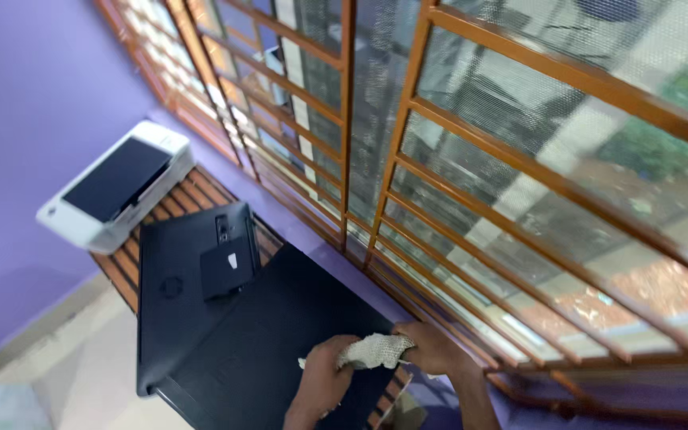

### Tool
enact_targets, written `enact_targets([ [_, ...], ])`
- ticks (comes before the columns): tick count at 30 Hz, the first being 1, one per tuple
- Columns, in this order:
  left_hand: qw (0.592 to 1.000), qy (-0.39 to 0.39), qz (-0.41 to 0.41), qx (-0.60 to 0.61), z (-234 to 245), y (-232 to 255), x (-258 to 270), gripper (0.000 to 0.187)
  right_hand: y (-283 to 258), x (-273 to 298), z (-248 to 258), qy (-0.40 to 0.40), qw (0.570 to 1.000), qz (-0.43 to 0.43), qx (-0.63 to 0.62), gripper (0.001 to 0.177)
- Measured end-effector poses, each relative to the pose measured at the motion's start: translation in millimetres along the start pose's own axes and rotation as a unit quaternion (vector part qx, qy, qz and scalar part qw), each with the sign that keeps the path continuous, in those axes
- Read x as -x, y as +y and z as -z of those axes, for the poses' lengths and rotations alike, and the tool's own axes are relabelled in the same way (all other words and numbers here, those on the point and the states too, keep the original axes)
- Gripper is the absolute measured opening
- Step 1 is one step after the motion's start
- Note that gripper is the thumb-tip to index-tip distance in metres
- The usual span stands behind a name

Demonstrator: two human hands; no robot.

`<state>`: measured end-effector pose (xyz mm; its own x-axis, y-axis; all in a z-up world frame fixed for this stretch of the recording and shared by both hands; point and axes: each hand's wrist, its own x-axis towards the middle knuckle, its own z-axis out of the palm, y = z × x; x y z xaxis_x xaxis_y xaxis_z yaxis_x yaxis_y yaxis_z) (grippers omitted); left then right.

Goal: The person wipes the horizontal metal bars of a window grill and the window glass with a cloth.

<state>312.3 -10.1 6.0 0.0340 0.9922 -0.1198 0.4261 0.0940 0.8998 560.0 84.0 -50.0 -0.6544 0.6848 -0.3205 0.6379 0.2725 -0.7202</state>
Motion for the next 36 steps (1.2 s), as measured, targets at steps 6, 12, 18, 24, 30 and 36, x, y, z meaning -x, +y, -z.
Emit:
enact_targets([
  [6, 0.989, 0.035, -0.144, 0.017, 23.6, 74.6, -34.4, 0.042, -81.7, 61.5, 96.5, 0.107, 0.994, -0.016, -0.028, 0.047],
  [12, 0.911, 0.144, -0.385, -0.027, 50.4, 157.3, -71.1, 0.043, -182.7, 123.5, 147.4, 0.336, 0.941, 0.017, 0.018, 0.052],
  [18, 0.812, 0.152, -0.56, -0.059, 38.5, 219.6, -119.9, 0.053, -216.1, 147.7, 166.0, 0.606, 0.77, 0.035, 0.196, 0.047],
  [24, 0.805, 0.111, -0.569, -0.126, 10.5, 240.3, -161.4, 0.056, -186.5, 138.9, 175.0, 0.663, 0.711, -0.032, 0.233, 0.051],
  [30, 0.837, 0.059, -0.527, -0.134, 11.2, 239.2, -170.3, 0.056, -184.5, 152.0, 184.8, 0.558, 0.792, -0.079, 0.233, 0.061],
  [36, 0.828, 0.034, -0.515, -0.218, 31.3, 264.1, -157.0, 0.085, -191.8, 165.3, 202.8, 0.533, 0.828, -0.054, 0.167, 0.056],
])
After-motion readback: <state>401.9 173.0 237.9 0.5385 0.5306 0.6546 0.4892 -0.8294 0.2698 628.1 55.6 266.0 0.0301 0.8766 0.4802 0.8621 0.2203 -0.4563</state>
